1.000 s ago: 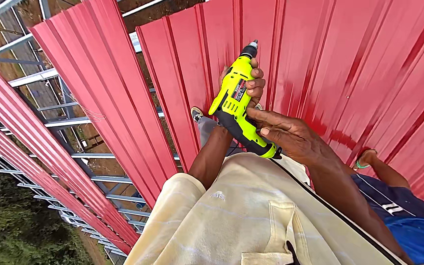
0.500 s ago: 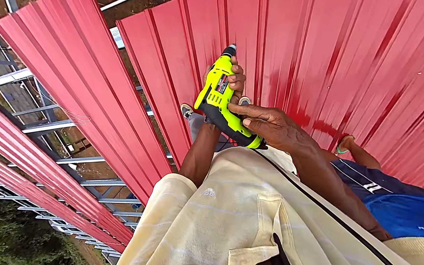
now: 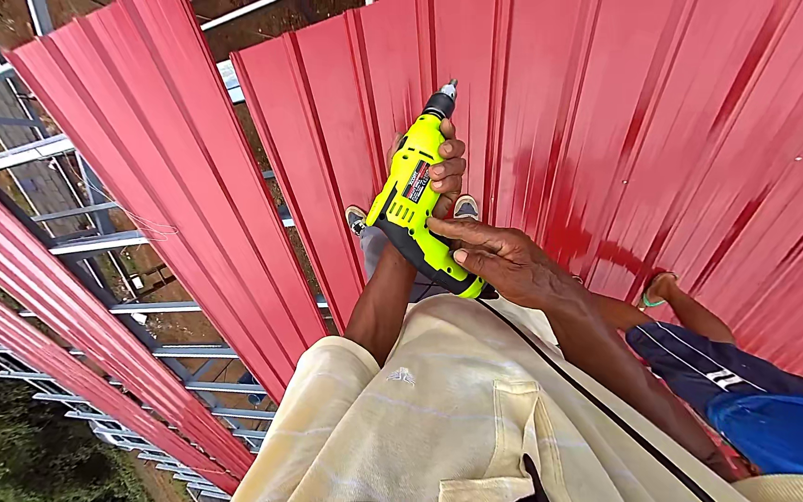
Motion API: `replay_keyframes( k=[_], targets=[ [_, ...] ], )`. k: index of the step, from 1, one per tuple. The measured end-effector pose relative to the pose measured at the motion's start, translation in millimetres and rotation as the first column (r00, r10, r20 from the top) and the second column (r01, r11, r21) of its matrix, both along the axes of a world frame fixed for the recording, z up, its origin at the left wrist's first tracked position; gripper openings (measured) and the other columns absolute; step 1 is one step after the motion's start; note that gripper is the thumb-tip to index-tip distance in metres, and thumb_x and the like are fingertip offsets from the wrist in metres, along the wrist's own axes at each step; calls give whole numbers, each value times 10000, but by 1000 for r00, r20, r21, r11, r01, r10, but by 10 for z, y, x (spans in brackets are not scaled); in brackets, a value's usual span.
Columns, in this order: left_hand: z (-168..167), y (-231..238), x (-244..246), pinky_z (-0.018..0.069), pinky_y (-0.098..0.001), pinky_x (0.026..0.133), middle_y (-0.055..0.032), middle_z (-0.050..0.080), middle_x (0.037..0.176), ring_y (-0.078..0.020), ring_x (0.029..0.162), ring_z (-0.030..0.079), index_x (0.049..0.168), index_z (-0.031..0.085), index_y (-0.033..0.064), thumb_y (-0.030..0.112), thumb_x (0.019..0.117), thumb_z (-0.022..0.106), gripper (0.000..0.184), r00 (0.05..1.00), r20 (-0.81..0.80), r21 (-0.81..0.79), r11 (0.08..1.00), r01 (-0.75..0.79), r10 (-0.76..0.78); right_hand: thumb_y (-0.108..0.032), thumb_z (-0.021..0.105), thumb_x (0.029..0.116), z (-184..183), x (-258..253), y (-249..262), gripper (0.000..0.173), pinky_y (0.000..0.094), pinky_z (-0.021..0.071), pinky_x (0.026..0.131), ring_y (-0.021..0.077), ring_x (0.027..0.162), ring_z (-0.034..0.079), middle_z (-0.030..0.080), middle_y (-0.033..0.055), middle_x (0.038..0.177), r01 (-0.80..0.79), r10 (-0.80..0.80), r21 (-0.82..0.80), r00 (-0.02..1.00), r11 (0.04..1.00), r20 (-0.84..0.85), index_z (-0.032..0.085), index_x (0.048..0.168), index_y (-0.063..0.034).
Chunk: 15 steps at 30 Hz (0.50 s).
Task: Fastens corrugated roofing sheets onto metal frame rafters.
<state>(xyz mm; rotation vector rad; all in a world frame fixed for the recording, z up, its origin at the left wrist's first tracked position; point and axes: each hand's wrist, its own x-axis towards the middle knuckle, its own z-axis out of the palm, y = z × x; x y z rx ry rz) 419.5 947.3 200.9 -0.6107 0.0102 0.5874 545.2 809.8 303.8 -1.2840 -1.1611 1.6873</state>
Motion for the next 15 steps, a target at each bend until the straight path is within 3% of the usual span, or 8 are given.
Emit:
replay_keyframes(
  k=[4,9,14,15],
  targets=[
    [-34,-56,34,484,-246,401,-86,587,812,-171,499,597,1153,430,84,621,884,491,603,999,-23,54,998,40,-39,-138,538,1019,-82,19,-136,444,371,579,1016,178,1242,636,599,22,1455,41,-44,-38,996,998,-84,595,1460,-151],
    [-197,-160,50,493,-304,438,-110,602,862,-225,554,607,1227,461,103,627,850,562,653,994,-102,230,971,67,-44,-88,558,1008,-198,-6,-311,434,417,581,994,276,1154,675,640,150,1369,160,-171,-70,961,985,-219,573,1439,-41],
    [50,-213,40,545,-369,491,-157,672,835,-262,585,642,1245,583,59,618,884,572,665,913,-408,334,931,144,5,-148,616,968,-361,-43,-413,472,462,553,1026,334,1197,642,625,219,1332,274,-306,-150,915,950,-262,509,1399,13],
    [11,-224,20,556,-389,536,-168,665,881,-277,637,650,1285,547,62,635,893,545,694,903,-429,383,907,174,8,-191,620,972,-395,-48,-427,494,455,550,1028,325,1204,640,629,212,1330,286,-322,-166,910,944,-261,501,1408,9]
  ],
)
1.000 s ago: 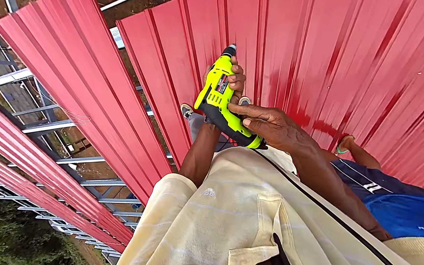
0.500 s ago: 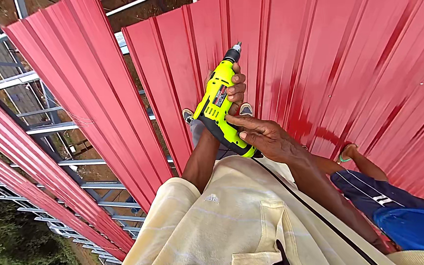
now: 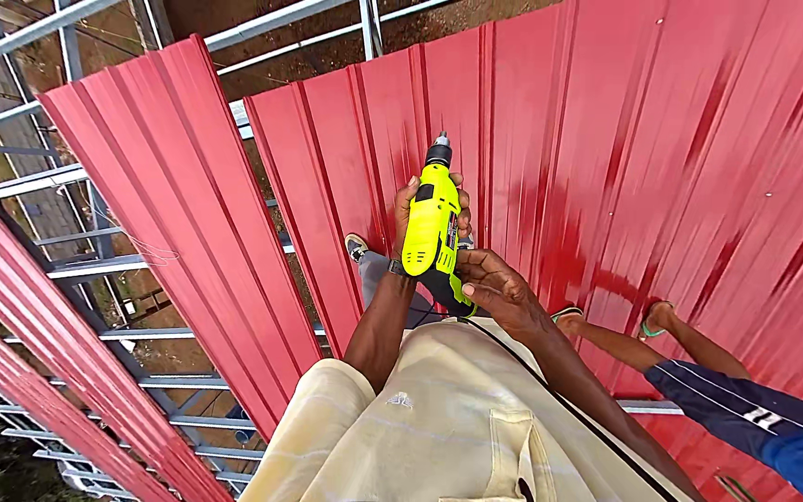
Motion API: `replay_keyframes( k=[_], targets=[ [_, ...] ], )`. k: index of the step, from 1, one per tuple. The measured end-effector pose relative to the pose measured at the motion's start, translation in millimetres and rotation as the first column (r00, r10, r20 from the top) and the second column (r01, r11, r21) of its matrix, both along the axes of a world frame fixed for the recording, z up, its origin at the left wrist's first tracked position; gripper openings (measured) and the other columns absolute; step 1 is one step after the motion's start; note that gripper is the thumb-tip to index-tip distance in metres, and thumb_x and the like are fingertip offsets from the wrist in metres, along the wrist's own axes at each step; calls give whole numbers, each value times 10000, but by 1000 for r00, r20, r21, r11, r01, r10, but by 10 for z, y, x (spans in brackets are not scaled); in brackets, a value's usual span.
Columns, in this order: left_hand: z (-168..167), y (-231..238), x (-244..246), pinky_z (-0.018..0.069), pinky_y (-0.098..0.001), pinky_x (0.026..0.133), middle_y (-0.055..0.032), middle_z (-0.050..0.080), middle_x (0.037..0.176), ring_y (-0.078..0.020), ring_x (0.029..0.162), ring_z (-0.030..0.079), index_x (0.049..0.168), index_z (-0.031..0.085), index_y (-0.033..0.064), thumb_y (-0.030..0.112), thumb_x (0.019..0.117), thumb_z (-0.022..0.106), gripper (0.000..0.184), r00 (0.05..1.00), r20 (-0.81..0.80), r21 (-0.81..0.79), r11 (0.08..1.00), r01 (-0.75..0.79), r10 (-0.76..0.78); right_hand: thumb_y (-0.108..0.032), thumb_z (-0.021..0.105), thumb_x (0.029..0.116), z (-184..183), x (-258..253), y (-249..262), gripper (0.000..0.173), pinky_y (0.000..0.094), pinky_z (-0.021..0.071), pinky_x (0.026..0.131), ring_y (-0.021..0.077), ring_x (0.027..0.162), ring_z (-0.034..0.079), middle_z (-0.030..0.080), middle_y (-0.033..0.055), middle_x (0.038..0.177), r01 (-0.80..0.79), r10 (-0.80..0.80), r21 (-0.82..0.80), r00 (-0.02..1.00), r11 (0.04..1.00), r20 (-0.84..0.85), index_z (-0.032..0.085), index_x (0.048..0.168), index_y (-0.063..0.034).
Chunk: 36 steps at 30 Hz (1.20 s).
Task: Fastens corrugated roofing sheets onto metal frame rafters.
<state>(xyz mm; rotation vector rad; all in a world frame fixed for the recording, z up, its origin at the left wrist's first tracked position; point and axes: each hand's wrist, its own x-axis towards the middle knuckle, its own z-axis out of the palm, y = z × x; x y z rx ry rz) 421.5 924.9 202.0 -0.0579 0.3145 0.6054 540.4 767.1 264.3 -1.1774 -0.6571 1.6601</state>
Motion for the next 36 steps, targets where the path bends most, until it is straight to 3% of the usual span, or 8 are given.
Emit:
replay_keyframes(
  k=[4,7,10,16,23,26,30,36],
  targets=[
    [-7,-26,-31,588,-423,596,-196,670,958,-297,707,671,1347,511,47,634,942,455,715,984,-173,126,991,53,-31,-417,567,1012,-79,-19,-6,546,457,581,929,299,1123,664,656,175,1259,113,-109,-83,992,990,58,492,1410,-52],
    [46,-103,-96,595,-415,600,-192,676,983,-274,720,676,1371,526,68,650,1000,312,722,941,-337,246,961,128,-39,-395,546,1026,-7,18,99,487,456,603,925,279,1124,681,660,128,1284,204,-184,-42,940,978,287,489,1405,-94],
    [195,-219,-183,566,-367,550,-142,695,948,-221,667,664,1347,584,183,750,984,226,763,853,-521,308,923,229,-38,-378,554,1026,120,105,245,542,415,592,943,227,1177,653,607,68,1390,147,-167,79,865,986,473,446,1504,-146],
    [248,-309,-212,572,-351,574,-92,717,981,-189,704,670,1275,641,224,787,976,231,758,720,-685,413,874,255,113,-426,572,1017,171,108,495,597,409,575,979,185,1268,580,478,60,1508,-75,-11,89,703,993,711,432,1572,-257],
    [216,-345,-140,582,-382,592,-76,703,958,-190,730,670,1232,626,220,748,1003,115,769,566,-783,478,832,281,258,-426,716,942,138,84,541,708,426,590,927,168,1197,616,515,43,1466,-75,108,-78,702,994,704,409,1567,-300],
    [184,-376,-104,591,-395,588,-71,711,1003,-193,760,683,1289,624,240,746,1005,133,761,472,-837,463,820,336,279,-441,824,856,109,51,536,906,464,574,961,193,1215,612,496,63,1499,-86,160,-139,681,986,714,326,1600,-304],
    [223,-415,-81,592,-388,597,-63,709,1032,-191,778,685,1322,608,255,727,1019,174,709,441,-853,452,817,358,278,-301,782,910,67,65,485,792,449,582,959,182,1197,634,550,65,1463,-65,119,-102,685,993,719,376,1590,-303],
    [204,-428,-101,555,-359,525,-108,687,917,-208,642,649,1340,567,234,619,944,613,554,510,-830,427,846,319,226,-272,758,926,44,33,464,724,417,572,982,146,1209,629,564,25,1467,-58,92,-72,676,996,731,425,1570,-273]
  ],
)
